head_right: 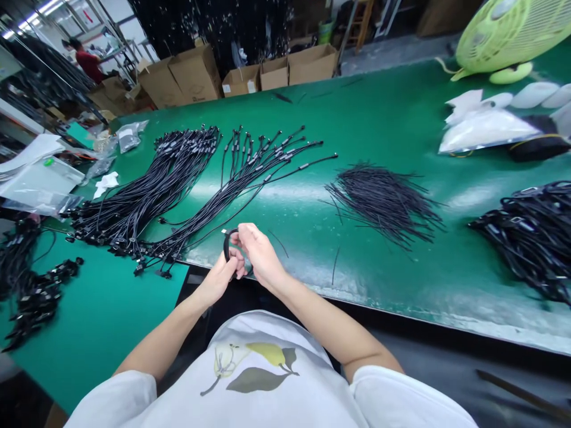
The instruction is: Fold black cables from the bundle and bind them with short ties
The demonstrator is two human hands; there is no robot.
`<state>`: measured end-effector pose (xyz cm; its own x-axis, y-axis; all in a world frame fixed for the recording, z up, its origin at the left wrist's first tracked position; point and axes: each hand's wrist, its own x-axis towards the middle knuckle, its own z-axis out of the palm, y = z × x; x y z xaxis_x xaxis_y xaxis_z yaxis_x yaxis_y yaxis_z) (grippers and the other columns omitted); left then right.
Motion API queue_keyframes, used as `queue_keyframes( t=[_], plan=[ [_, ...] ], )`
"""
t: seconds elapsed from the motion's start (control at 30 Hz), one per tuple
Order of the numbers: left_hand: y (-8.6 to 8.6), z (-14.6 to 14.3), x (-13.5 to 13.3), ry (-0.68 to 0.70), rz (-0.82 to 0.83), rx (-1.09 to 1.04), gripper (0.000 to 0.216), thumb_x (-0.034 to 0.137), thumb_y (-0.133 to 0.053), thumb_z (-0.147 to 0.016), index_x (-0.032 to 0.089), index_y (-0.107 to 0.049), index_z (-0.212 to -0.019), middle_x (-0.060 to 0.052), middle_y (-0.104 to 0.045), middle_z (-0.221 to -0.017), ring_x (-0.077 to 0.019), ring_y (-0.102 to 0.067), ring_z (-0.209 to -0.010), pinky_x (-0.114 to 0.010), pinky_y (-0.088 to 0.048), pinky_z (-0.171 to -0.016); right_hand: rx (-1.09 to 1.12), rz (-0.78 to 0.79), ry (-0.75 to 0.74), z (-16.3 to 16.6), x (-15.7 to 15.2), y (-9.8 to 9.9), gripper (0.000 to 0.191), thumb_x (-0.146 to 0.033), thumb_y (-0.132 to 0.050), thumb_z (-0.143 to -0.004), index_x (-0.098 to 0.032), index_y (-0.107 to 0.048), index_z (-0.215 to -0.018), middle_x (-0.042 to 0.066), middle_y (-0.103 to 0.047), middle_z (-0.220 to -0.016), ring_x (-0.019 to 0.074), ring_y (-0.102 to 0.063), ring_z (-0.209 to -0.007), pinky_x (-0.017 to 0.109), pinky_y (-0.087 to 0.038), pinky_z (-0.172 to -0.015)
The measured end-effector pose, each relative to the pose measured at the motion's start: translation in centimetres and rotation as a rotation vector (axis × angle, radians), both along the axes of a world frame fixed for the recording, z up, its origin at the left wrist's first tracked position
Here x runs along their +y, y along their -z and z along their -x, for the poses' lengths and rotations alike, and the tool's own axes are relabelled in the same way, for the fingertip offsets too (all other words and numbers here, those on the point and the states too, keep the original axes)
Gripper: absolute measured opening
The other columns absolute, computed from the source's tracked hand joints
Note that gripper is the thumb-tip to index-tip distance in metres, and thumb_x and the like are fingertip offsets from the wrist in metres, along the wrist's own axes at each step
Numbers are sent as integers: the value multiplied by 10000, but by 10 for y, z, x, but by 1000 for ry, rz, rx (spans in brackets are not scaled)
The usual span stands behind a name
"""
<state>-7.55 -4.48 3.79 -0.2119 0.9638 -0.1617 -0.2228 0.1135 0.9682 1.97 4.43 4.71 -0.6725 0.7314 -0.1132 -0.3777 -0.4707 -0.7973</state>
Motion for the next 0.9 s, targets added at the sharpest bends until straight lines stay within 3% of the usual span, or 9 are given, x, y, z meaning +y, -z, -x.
queue_keyframes(
  t=[0.13, 0.27, 0.47, 0.53, 0.6, 0.7, 0.77, 0.83, 0.9],
  plan=[
    [-3, 2, -6, 117, 44, 278, 198, 358, -578, -880, 178, -561, -961, -9, -524, -772, -148, -483, -682, -286, -411, -662, -36, -144, -39, -1, -16, 3, 493, -678, -549, -815, -210, -533, -967, 23, -590, -866, 100, -540, -642, 180, -385, -444],
    [7, 2, -14, 324, 116, 306, 248, 405, -587, -864, 167, -584, -794, -14, -535, -733, -162, -492, -715, -302, -420, -709, 100, -51, -122, -6, -20, 4, 586, -768, -501, -778, -205, -514, -942, -27, -502, -749, 57, -436, -522, 165, -317, -423],
    [20, -16, -25, 361, 186, -137, 507, 638, -587, -804, 133, -626, -832, -41, -579, -711, -178, -563, -726, -376, -461, -825, 133, 191, -297, -6, -12, 8, 668, -819, -383, -795, -167, -522, -811, -85, -332, -553, 7, -140, -399, 144, -105, -377],
    [15, -21, -26, 325, 240, -336, 570, 702, -555, -781, 133, -584, -782, 0, -510, -624, -131, -515, -590, -377, -486, -765, 124, 212, -339, -7, -6, 9, 675, -825, -363, -799, -168, -516, -801, -83, -327, -566, 11, -157, -401, 146, -145, -371],
    [9, -23, -26, 245, 291, -460, 546, 695, -555, -789, 150, -534, -756, 61, -396, -560, -77, -399, -477, -332, -483, -663, 92, 142, -338, -12, 3, 10, 683, -822, -318, -818, -169, -519, -805, -61, -374, -606, 29, -280, -423, 166, -294, -403],
    [7, -18, -25, 131, 300, -447, 472, 617, -588, -822, 174, -474, -708, 100, -281, -526, -50, -274, -429, -265, -432, -567, -52, -237, -161, -30, 17, 9, 674, -788, -273, -857, -179, -554, -920, 27, -551, -806, 125, -572, -703, 297, -512, -695],
    [10, -12, -23, 109, 293, -297, 466, 613, -581, -828, 181, -466, -695, 100, -276, -517, -57, -272, -433, -263, -431, -564, -197, -686, -100, -46, 23, 10, 635, -760, -363, -855, -197, -567, -1066, 81, -605, -1010, 205, -593, -984, 395, -479, -905],
    [14, -6, -22, 192, 304, -62, 469, 630, -523, -849, 186, -482, -705, 88, -307, -512, -80, -319, -452, -277, -442, -580, -335, -1156, -187, -60, 23, 13, 541, -664, -436, -891, -209, -567, -1152, 97, -608, -1110, 242, -546, -1114, 472, -389, -1023],
    [13, -1, -20, 327, 318, 241, 425, 584, -459, -895, 194, -496, -733, 60, -385, -534, -110, -400, -494, -278, -429, -589, -485, -1484, -359, -69, 19, 16, 424, -532, -422, -953, -173, -595, -1097, 115, -626, -1053, 243, -567, -1054, 506, -353, -1038]
  ],
)
